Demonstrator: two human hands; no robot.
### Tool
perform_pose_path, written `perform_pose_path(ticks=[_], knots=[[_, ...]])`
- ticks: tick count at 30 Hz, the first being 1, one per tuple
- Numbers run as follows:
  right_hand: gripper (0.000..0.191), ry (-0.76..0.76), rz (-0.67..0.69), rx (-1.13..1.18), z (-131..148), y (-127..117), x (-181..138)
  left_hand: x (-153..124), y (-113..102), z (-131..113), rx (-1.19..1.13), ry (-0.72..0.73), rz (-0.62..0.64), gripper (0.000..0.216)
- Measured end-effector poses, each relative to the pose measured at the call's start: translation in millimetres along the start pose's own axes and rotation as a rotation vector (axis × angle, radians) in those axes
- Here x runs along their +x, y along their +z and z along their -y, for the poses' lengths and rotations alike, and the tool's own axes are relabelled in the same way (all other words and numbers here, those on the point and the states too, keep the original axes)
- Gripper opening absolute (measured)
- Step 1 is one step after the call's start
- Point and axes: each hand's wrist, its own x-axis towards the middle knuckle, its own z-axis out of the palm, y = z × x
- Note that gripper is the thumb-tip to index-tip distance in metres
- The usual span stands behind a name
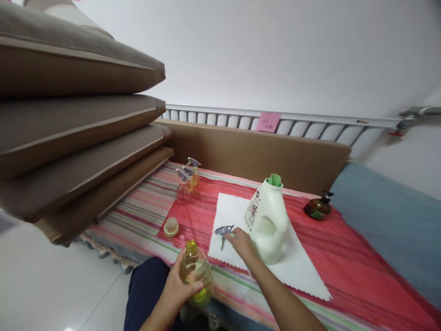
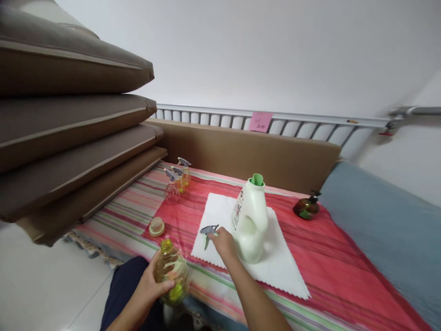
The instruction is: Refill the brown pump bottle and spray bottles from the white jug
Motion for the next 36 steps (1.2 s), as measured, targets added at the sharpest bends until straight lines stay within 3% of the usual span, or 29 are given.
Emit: perform_pose_path(ticks=[5,9,11,14,17,19,22,24,30,36], knots=[[0.025,-0.09,-0.037,-0.105,-5.1,12.9,13.9,-0.8,-0.7,-3.8,-0.006,-0.012,-0.012,0.088],[0.036,-0.226,-0.077,-0.054,-12.1,8.8,0.2,0.5,5.5,-2.9,0.005,-0.024,-0.028,0.088],[0.039,-0.295,-0.108,-0.007,-15.5,-7.4,-19.1,2.2,11.2,-3.3,0.01,-0.04,-0.035,0.084],[0.037,-0.375,-0.202,0.066,-18.4,-51.1,-55.2,6.4,22.3,-4.1,0.016,-0.062,-0.038,0.077],[0.04,-0.396,-0.535,0.187,-20.6,-99.3,-77.1,11.5,34.7,-1.0,0.033,-0.072,-0.027,0.072],[0.05,-0.339,-0.693,0.273,-24.5,-121.2,-75.5,14.1,42.0,4.3,0.022,-0.064,-0.041,0.072],[0.065,-0.162,-0.643,0.343,-33.7,-132.6,-54.7,15.4,46.4,13.1,-0.001,-0.058,-0.075,0.077],[0.06,-0.081,-0.555,0.359,-38.6,-130.0,-38.1,14.4,43.1,16.5,0.001,-0.054,-0.089,0.079],[0.038,-0.052,-0.397,0.393,-34.2,-116.9,-9.8,7.9,26.3,8.8,0.053,-0.016,-0.065,0.083],[0.038,-0.052,-0.368,0.425,-29.7,-126.2,-7.4,3.0,41.3,-8.9,0.113,0.027,-0.091,0.085]])
